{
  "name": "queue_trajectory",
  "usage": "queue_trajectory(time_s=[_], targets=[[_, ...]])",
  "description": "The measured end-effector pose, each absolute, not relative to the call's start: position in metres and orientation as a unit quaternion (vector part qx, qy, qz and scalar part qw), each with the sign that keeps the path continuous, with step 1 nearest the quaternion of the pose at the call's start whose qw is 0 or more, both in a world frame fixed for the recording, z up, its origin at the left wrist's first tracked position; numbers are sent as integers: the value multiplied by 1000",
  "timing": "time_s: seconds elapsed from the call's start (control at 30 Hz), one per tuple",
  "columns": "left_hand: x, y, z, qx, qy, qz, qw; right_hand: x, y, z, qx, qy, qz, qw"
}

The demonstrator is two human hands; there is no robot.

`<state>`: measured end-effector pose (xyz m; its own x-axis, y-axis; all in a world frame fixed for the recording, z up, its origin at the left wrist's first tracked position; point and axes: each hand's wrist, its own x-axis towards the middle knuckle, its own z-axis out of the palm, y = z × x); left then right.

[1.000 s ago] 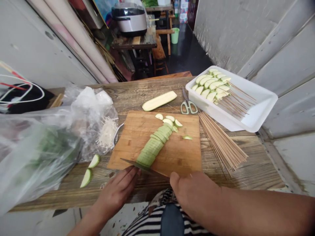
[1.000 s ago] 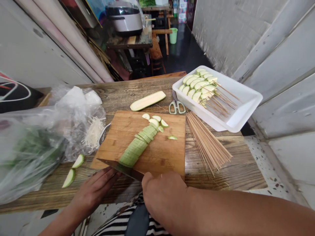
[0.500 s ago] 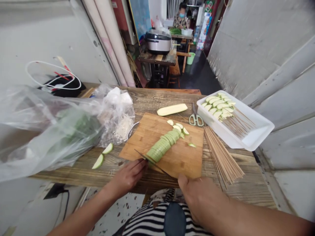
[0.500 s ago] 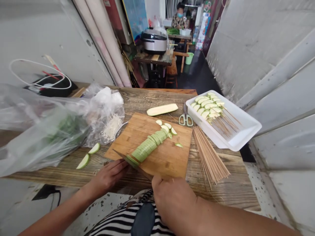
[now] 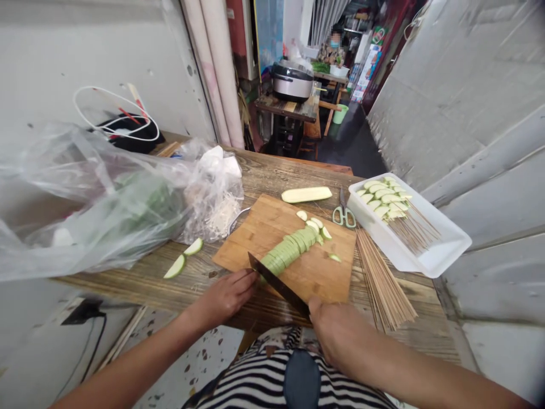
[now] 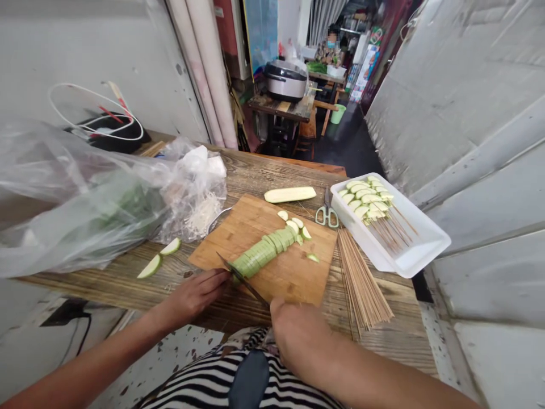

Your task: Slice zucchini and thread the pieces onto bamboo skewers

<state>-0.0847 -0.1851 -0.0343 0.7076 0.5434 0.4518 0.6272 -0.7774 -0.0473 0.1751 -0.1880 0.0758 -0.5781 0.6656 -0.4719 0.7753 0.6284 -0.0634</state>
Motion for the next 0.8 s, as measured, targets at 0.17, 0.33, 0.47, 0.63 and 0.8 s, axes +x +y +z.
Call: queue_trajectory(time_s=[0.17,0.33,0.47,0.63,0.8], targets=[[-83,-184,-31,-913,-327,-220,109,179,-190,80,403,883,-138,195],[-84,-187,-40,-902,-336,-249,108,178,-195,95,407,879,-133,210],[-85,-189,-45,-903,-338,-242,107,175,-197,101,401,878,-147,217],[-85,-188,-43,-905,-331,-235,126,177,-198,99,400,887,-114,200],[-85,-188,-45,-905,-349,-225,89,178,-197,99,391,896,-93,187]])
